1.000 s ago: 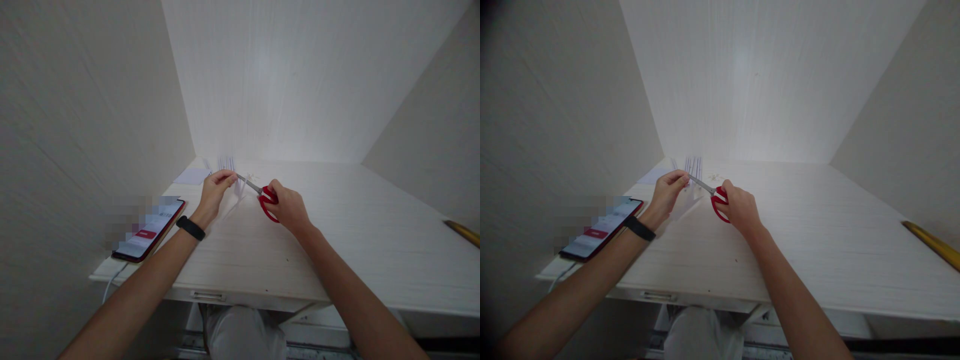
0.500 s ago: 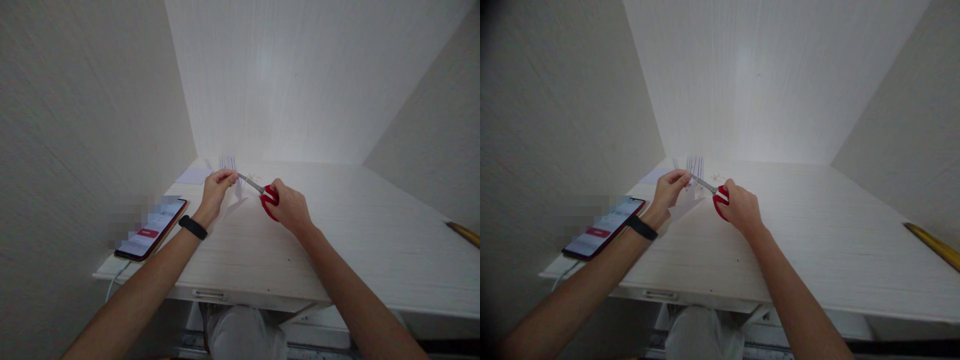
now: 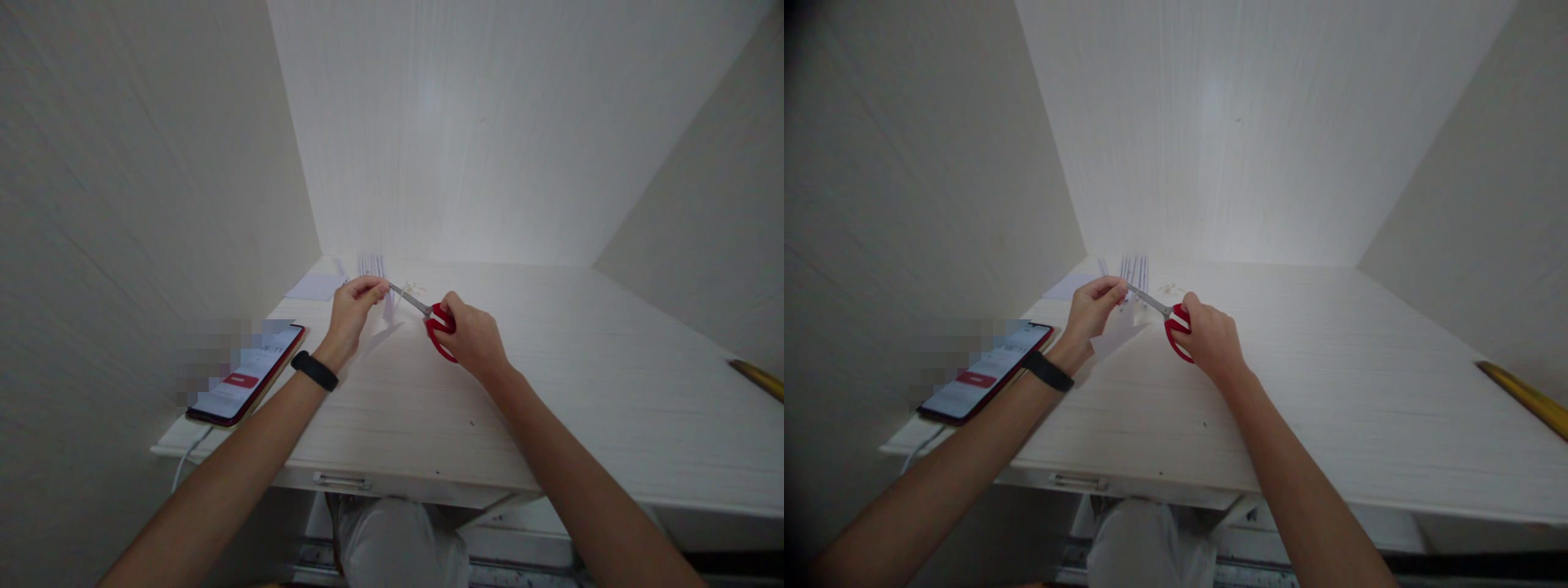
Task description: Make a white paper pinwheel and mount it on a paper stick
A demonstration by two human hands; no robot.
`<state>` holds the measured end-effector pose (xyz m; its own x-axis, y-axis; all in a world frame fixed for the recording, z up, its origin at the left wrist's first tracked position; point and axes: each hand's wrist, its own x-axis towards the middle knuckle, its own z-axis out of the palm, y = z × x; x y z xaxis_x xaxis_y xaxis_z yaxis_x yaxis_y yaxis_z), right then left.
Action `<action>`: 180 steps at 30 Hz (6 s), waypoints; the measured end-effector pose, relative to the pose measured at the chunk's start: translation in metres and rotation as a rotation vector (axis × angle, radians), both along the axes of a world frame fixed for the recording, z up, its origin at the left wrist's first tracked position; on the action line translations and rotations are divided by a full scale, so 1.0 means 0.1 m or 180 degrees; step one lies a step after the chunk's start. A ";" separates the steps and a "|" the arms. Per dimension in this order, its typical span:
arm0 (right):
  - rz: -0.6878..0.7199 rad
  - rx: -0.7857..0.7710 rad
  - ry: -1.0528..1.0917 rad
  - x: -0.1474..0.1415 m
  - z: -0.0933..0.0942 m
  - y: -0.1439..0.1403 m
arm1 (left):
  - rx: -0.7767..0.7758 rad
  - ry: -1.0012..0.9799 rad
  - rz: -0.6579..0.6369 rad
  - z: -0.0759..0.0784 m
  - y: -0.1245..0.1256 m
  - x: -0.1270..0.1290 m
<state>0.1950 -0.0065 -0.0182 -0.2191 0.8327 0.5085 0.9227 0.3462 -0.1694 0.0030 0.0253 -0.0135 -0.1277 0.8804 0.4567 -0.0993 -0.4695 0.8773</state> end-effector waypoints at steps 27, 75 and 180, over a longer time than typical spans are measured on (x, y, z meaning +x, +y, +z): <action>-0.0150 -0.0036 -0.0106 -0.02 0.00 0.00 | -0.0088 0.0020 -0.0024 0.01 -0.02 0.01; 0.0155 -0.0815 0.0349 0.11 -0.26 0.21 | -0.0517 0.0874 -0.0565 -0.11 -0.03 0.05; 0.0454 -0.0010 0.1689 0.03 -0.20 0.23 | -0.0449 0.1346 0.0017 -0.29 0.06 0.04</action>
<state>0.1981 0.0166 -0.0378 -0.0440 0.8152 0.5775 0.6543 0.4603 -0.6000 0.0072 0.0313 -0.0426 0.0398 0.9377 0.3452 0.2841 -0.3418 0.8958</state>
